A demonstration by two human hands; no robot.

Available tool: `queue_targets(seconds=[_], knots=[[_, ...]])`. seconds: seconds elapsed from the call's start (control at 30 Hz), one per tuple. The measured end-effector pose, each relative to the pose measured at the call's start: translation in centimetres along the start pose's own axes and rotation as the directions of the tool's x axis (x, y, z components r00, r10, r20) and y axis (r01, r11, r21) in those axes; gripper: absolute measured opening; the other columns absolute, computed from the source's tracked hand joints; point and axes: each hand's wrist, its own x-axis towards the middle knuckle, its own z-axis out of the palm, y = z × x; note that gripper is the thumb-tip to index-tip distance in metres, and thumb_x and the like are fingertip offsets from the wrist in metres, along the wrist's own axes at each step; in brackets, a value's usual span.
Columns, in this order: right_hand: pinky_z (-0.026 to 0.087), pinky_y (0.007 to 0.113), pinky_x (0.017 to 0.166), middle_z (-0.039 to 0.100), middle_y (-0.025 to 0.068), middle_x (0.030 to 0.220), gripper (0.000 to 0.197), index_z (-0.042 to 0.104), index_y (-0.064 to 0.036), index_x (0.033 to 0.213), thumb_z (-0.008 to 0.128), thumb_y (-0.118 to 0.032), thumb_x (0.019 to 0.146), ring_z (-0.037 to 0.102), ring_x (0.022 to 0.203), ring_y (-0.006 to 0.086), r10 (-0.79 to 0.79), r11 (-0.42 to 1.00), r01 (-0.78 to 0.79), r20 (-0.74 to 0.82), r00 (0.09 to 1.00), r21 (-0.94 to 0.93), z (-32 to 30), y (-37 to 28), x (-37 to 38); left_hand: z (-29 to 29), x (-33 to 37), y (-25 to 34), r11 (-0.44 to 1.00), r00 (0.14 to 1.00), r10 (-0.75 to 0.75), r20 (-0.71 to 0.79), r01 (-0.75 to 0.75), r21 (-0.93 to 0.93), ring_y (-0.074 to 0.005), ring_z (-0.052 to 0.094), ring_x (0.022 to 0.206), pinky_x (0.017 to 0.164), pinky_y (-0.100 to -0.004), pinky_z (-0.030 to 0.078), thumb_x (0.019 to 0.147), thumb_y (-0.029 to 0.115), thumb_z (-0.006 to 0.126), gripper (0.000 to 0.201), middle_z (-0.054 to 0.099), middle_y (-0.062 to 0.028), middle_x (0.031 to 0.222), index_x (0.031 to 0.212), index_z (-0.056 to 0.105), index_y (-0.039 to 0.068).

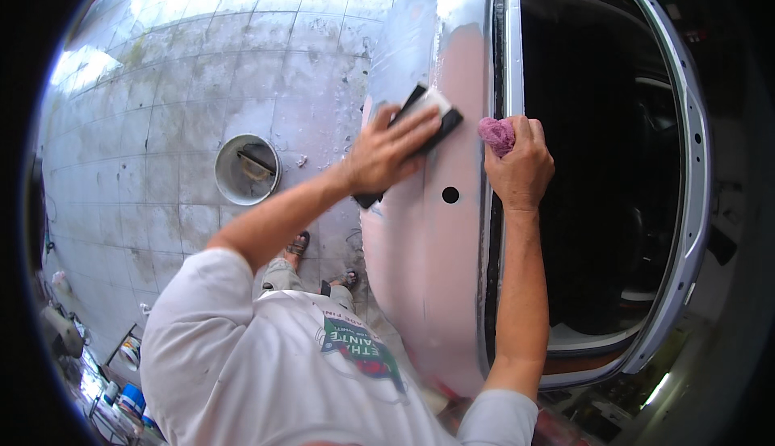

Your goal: The person sands the surface of a detached car door using a sanding block and wipes the area with a cloth. The person repeatedly dips the cloth into a bucket of water and continues sanding and wiping the door surface.

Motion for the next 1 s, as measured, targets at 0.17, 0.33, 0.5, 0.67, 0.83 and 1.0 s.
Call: queue_targets(seconds=[0.17, 0.33, 0.5, 0.67, 0.83, 1.0], knots=[[0.064, 0.042, 0.07, 0.066, 0.0043, 0.093, 0.027, 0.065, -0.0138, 0.099, 0.088, -0.024, 0.089, 0.075, 0.078, 0.0287, -0.05, 0.999, 0.05, -0.002, 0.999, -0.001, -0.2, -0.8, 0.8, 1.6, 10.1, -9.9, 0.943, 0.948, -0.305, -0.09, 0.313, 0.112, -0.0381, 0.059, 0.131, 0.11, -0.045, 0.045, 0.099, 0.034, 0.065, 0.06, 0.055, -0.0138, 0.165, 0.154, 0.06, 0.011], [0.064, 0.042, 0.069, 0.066, 0.0034, 0.093, 0.027, 0.065, -0.0142, 0.098, 0.088, -0.025, 0.09, 0.075, 0.078, 0.0275, -0.001, 1.0, 0.001, 0.016, 1.0, -0.013, 0.1, 0.0, 0.2, 1.8, 3.5, -0.3, 0.965, 0.97, -0.214, -0.115, 0.228, 0.127, -0.043, 0.054, 0.118, 0.101, -0.0481, 0.053, 0.089, 0.029, 0.074, 0.063, 0.06, -0.0121, 0.157, 0.148, 0.062, 0.011], [0.065, 0.043, 0.07, 0.066, 0.0041, 0.094, 0.027, 0.064, -0.0137, 0.098, 0.088, -0.025, 0.09, 0.075, 0.079, 0.0295, 0.0, 1.0, 0.0, 0.006, 1.0, -0.025, 0.1, -0.2, -0.1, 0.5, 0.6, 2.3, 0.984, 0.987, -0.155, -0.047, 0.158, 0.087, -0.041, 0.054, 0.123, 0.111, -0.0483, 0.049, 0.088, 0.023, 0.078, 0.068, 0.055, -0.0117, 0.164, 0.152, 0.061, 0.007], [0.064, 0.045, 0.072, 0.066, 0.0052, 0.096, 0.029, 0.065, -0.014, 0.101, 0.088, -0.026, 0.089, 0.075, 0.082, 0.0317, -0.026, 0.998, 0.026, -0.002, 1.0, -0.05, 0.0, -0.3, 0.0, 1.6, 13.0, -8.6, 0.904, 0.908, -0.418, 0.011, 0.415, 0.099, -0.0454, 0.057, 0.134, 0.108, -0.0511, 0.053, 0.104, 0.041, 0.055, 0.058, 0.053, -0.0093, 0.166, 0.155, 0.059, 0.015], [0.061, 0.045, 0.084, 0.067, 0.0043, 0.105, 0.033, 0.067, -0.0153, 0.103, 0.09, -0.032, 0.087, 0.073, 0.103, 0.0289, -0.088, 0.992, 0.082, -0.061, 0.994, -0.092, -1.3, -0.6, -1.6, 0.1, 7.2, -14.6, 0.887, 0.919, -0.393, 0.038, 0.39, -0.246, -0.0376, 0.054, 0.146, 0.118, -0.0453, 0.043, 0.107, 0.036, 0.058, 0.056, 0.057, -0.0196, 0.161, 0.155, 0.06, 0.007], [0.048, 0.049, 0.097, 0.066, 0.0088, 0.105, 0.034, 0.067, -0.0116, 0.098, 0.088, -0.035, 0.086, 0.063, 0.114, 0.0365, -0.444, 0.89, 0.445, 0.028, 0.895, -0.102, -3.7, -6.3, -8.1, -6.4, -26.1, -16.3, 0.682, 0.714, -0.67, 0.205, 0.7, -0.211, -0.0409, 0.056, 0.145, 0.123, -0.0457, 0.041, 0.107, 0.027, 0.057, 0.055, 0.059, -0.0236, 0.158, 0.158, 0.055, 0.004]])
